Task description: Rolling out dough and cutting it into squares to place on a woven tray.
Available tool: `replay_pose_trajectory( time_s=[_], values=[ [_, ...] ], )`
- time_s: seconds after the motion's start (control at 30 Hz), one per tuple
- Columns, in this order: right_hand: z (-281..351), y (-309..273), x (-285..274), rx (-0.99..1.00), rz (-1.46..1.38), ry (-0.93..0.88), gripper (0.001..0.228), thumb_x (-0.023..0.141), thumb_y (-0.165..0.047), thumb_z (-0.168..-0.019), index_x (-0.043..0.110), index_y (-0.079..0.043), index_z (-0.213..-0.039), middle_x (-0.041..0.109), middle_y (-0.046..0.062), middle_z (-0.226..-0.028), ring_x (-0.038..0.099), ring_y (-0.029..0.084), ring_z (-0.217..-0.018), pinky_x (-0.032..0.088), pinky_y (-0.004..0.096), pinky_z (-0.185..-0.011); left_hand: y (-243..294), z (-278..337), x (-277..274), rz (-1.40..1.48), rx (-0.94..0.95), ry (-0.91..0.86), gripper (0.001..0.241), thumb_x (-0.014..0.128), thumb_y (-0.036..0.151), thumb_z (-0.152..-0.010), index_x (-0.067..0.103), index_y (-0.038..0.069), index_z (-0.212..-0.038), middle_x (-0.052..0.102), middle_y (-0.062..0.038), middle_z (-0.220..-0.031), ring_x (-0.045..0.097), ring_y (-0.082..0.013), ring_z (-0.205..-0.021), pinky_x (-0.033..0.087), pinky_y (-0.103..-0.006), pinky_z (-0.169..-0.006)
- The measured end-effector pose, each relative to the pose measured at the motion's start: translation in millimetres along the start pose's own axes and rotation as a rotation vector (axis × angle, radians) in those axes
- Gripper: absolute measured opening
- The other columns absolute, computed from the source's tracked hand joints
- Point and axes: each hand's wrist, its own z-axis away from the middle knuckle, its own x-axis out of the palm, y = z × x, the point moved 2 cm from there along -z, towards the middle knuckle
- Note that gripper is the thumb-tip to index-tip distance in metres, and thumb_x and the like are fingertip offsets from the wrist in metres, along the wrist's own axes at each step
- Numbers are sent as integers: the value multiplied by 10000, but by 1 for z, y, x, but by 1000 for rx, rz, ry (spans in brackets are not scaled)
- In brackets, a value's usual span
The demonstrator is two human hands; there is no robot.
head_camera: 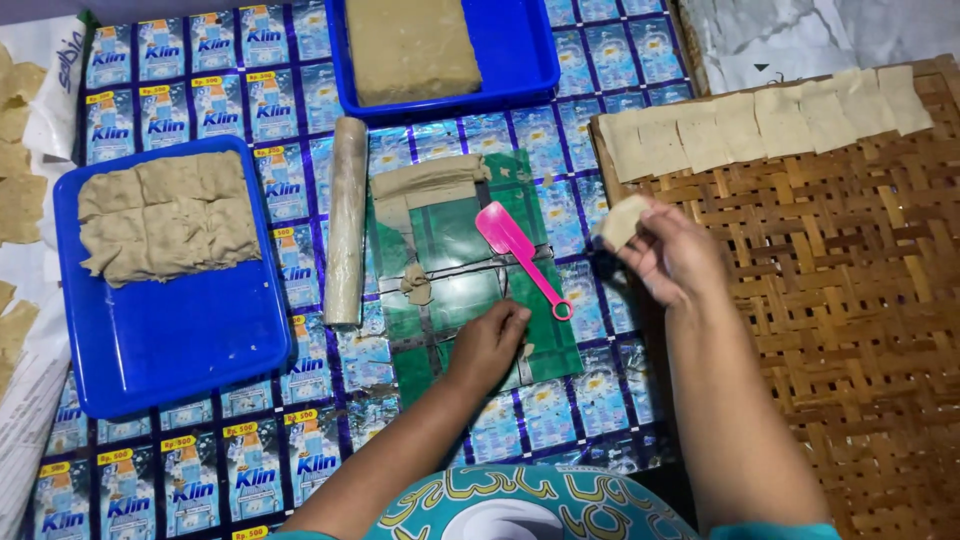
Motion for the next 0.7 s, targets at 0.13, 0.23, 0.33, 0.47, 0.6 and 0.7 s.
replay_pose_trajectory(
  time_s=[0.13, 0.23, 0.33, 0.47, 0.6, 0.7],
  values=[
    [-87, -16, -34, -130, -176, -14, 316, 550, 37, -942, 634, -49, -1235, 715, 148, -998, 785, 283, -933, 690, 520, -897, 2, 12, -7, 84, 170, 78, 296, 472, 434, -1069, 695, 240, -1084, 768, -72, -787, 733, -393, -843, 587, -499, -746],
    [-121, -4, -62, -203, -332, 48, 387, 533, 101, -912, 635, -44, -1256, 728, 203, -1130, 770, 343, -1044, 679, 545, -970, 2, 14, -8, 7, 295, 133, 274, 483, 414, -1065, 702, 248, -1069, 735, -135, -770, 718, -416, -779, 583, -522, -684],
    [-160, 34, -117, -157, -467, 152, 481, 529, 142, -892, 622, -44, -1326, 686, 296, -1241, 715, 449, -1165, 621, 637, -1018, 2, 13, -9, -1, 352, 135, 279, 458, 387, -1071, 698, 245, -1069, 721, -114, -744, 721, -394, -759, 586, -497, -674],
    [-146, 59, -132, -177, -351, 239, 461, 508, 127, -912, 608, -54, -1324, 647, 265, -1239, 709, 408, -1158, 585, 624, -1036, 7, 16, -12, -11, 375, 141, 273, 461, 384, -1066, 694, 241, -1068, 714, -126, -739, 720, -396, -755, 582, -493, -680],
    [-121, 60, -122, -186, -310, 310, 450, 531, 124, -886, 651, -76, -1270, 664, 214, -1123, 749, 333, -1023, 626, 607, -990, 13, 18, -14, -7, 399, 139, 263, 458, 370, -1066, 683, 234, -1052, 706, -147, -735, 717, -412, -758, 578, -499, -676],
    [-105, 59, -118, -177, -336, 333, 450, 553, 125, -872, 654, -71, -1264, 664, 207, -1107, 750, 331, -1009, 646, 586, -971, 12, 19, -13, 1, 399, 154, 273, 447, 371, -1073, 677, 226, -1052, 703, -147, -738, 717, -409, -753, 582, -488, -667]
  ],
)
